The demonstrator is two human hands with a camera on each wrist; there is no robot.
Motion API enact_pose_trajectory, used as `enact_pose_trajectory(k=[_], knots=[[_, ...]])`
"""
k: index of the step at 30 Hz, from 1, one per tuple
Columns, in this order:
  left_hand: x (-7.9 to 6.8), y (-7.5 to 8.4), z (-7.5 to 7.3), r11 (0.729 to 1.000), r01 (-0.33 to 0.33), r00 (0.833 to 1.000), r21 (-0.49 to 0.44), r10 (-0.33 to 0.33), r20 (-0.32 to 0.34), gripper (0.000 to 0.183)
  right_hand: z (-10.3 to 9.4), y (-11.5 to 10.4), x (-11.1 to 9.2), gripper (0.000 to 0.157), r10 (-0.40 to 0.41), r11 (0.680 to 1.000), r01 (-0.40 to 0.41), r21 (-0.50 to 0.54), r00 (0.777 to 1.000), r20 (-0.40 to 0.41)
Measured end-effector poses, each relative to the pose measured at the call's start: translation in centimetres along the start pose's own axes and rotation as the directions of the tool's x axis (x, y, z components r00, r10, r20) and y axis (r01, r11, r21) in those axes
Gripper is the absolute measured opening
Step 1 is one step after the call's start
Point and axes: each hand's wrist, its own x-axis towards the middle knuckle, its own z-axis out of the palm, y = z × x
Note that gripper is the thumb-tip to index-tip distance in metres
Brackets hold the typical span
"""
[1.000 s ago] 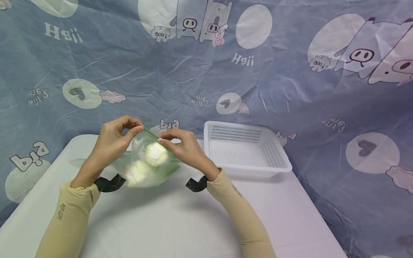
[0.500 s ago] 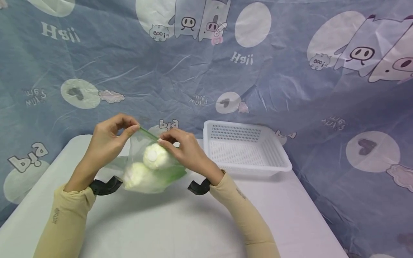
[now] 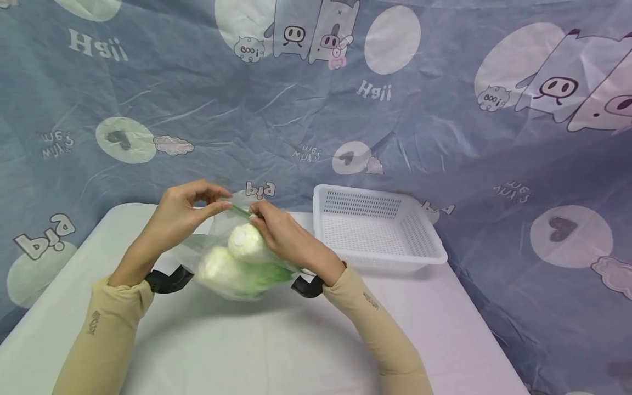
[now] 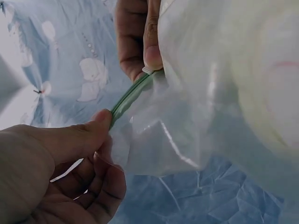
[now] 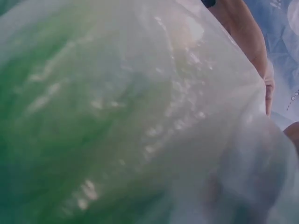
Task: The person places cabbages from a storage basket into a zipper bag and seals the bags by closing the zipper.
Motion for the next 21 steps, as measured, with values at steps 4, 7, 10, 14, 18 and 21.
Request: enact_pose_trajectory(k=[4,7,10,14,18,21], knots=[[0.0,0.0,0.3,1.000,0.008,1.000,-0.017,-0.008,0.016,0.007,-0.5,0.4,-0.4,0.014,0.031,0.996,-0.033,0.087,0.999,0.026],[-0.1,0.0,0.6,1.000,0.003,1.000,-0.022,-0.003,0.018,0.006,-1.1,0.4,-0.6,0.017,0.061,0.989,-0.069,0.132,0.996,0.064],[-0.1,0.0,0.8,1.000,-0.015,1.000,-0.013,0.015,0.020,0.007,-1.3,0.6,-0.8,0.018,0.082,0.984,-0.095,0.150,0.993,0.090],[0.0,0.0,1.0,1.000,0.010,1.000,0.003,-0.010,0.008,0.011,-1.1,1.2,-0.9,0.018,0.091,0.979,-0.101,0.177,0.994,0.062],[0.0,0.1,1.1,0.999,0.035,0.999,0.010,-0.034,-0.019,0.010,-0.8,1.7,-0.8,0.018,0.087,0.979,-0.087,0.186,0.996,0.006],[0.1,0.3,1.4,1.000,0.005,0.999,0.006,-0.004,-0.033,0.008,-0.7,2.0,-0.5,0.017,0.073,0.982,-0.067,0.178,0.997,-0.029]])
